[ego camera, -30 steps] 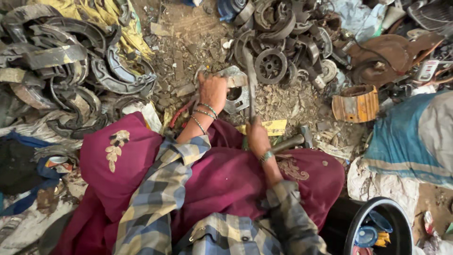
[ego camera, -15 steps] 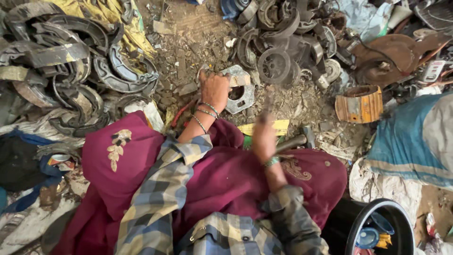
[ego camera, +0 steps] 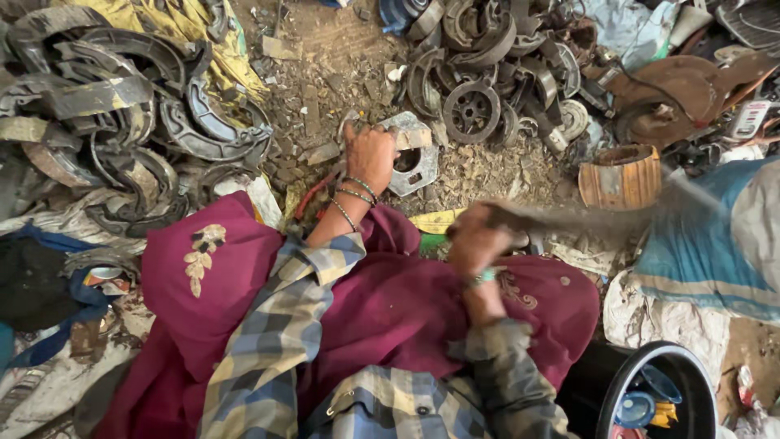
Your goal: The person sits on the ground and uses a hammer and a curved metal bar to repeatedly strike and break a small metal component placed on a concrete block. The person adjusts the component and continues striking it until it is broken into smaller pieces.
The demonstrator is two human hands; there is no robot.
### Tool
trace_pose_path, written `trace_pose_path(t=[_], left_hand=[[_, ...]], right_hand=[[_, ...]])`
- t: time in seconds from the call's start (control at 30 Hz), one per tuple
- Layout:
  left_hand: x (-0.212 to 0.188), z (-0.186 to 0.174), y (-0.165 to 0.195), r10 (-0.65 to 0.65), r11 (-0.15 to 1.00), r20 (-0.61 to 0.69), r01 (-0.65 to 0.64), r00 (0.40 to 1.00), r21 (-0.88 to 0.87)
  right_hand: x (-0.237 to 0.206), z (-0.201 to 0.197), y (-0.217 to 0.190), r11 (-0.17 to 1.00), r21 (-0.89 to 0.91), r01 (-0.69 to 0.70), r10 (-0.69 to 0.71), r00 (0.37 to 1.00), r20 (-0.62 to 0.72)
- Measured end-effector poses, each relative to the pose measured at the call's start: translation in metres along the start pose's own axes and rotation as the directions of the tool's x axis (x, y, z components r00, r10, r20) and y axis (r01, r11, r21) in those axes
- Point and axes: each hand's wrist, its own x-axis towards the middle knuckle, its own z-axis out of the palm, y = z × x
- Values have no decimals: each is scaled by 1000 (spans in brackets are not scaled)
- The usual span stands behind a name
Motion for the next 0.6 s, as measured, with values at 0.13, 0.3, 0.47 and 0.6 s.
trace_pose_path(t=[0.13,0.3,0.47,0.6], left_hand=[[3,5,0,-13,998,-29,12,999,-56],[4,15,2,-48,999,33,48,998,-9],[0,12,-1,-18,998,13,18,1000,62],[2,5,-2,-5,999,-25,6,1000,32]], right_hand=[[-9,23,14,863,-483,147,132,858,496],[26,-34,-24,993,13,-119,115,979,166],[25,-36,-29,701,672,239,-131,969,-208],[-4,14,4,982,-169,-80,108,981,164]])
